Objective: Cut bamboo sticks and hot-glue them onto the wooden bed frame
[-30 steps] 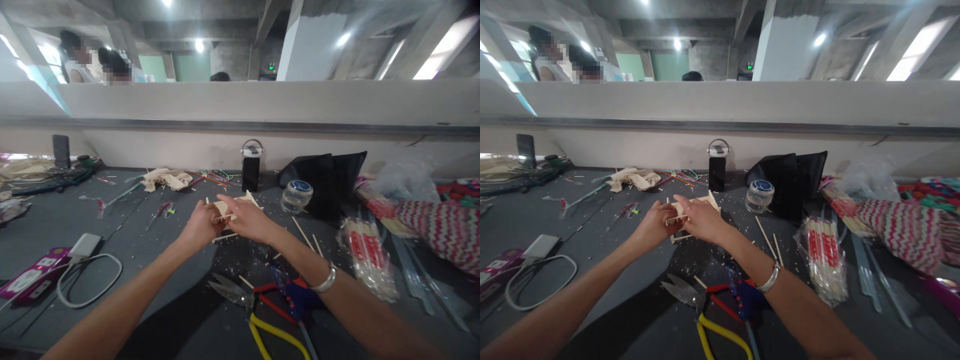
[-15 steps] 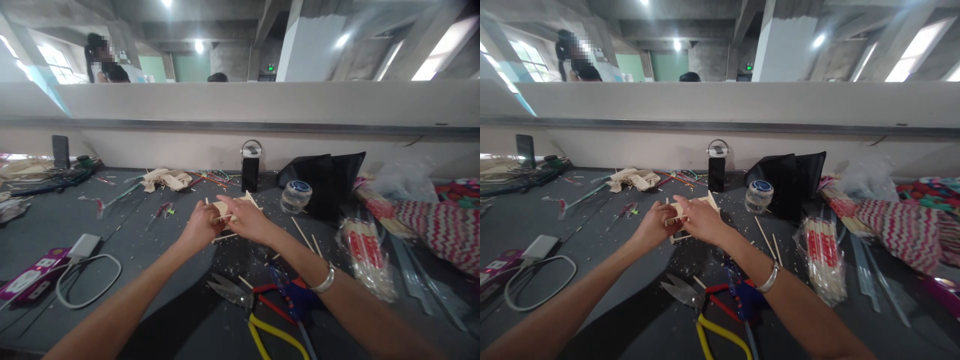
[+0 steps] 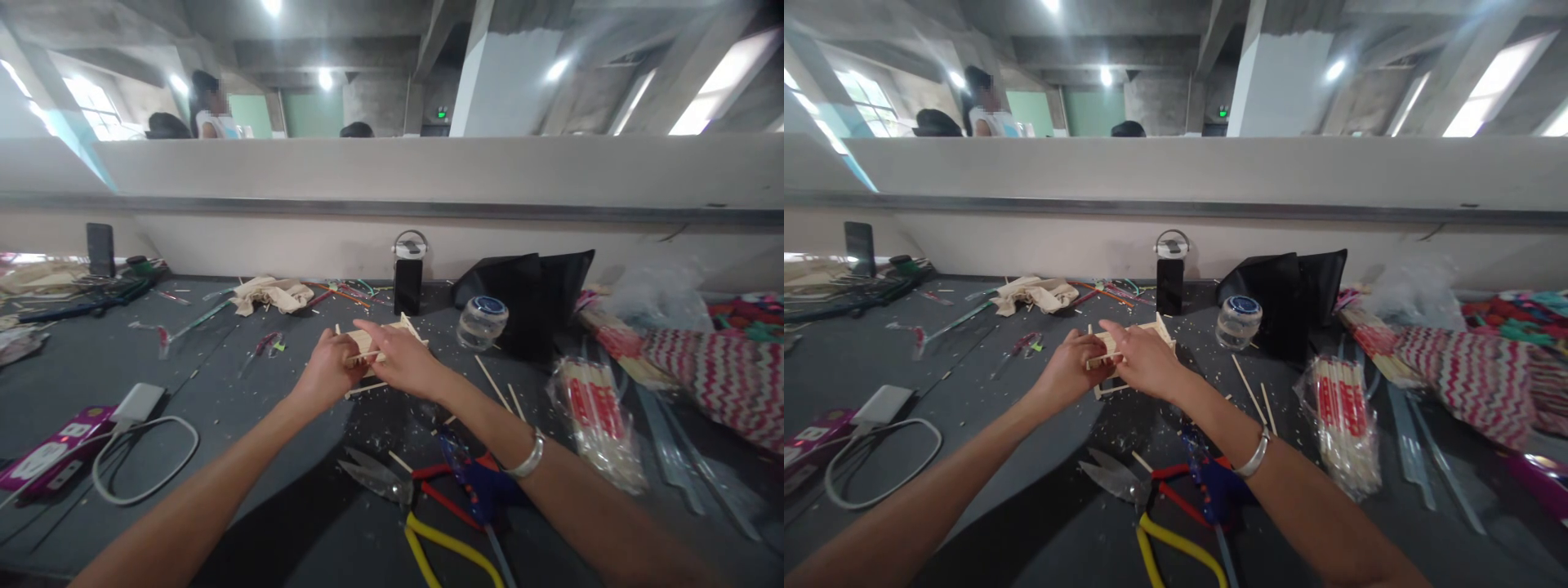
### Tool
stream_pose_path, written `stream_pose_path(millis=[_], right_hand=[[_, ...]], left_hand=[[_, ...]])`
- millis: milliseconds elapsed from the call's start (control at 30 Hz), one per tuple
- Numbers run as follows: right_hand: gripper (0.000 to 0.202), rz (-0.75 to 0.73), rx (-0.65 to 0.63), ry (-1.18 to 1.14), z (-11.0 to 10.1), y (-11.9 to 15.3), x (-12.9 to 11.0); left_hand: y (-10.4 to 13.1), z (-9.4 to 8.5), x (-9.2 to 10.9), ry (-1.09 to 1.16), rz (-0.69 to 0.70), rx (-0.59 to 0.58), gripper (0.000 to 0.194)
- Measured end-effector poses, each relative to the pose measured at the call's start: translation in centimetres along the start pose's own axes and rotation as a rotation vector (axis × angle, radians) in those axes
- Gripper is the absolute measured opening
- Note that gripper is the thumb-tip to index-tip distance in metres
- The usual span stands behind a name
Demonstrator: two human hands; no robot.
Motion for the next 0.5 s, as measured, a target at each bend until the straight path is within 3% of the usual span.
stream_pose_path(millis=[500], right_hand=[[0.064,-0.036,-0.001,-0.018,-0.01,0.03,-0.28]], left_hand=[[-0.03,-0.06,0.1,-0.009,0.001,0.01,0.03]])
Point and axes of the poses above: each hand's wrist, its own y-axis away from the middle knuckle, its own z-axis out of the palm, x = y × z, the point moved 8 cm from there along -y, towards the middle knuckle, and after that the axes turned 8 degrees about -y, right-handed, at the moved point
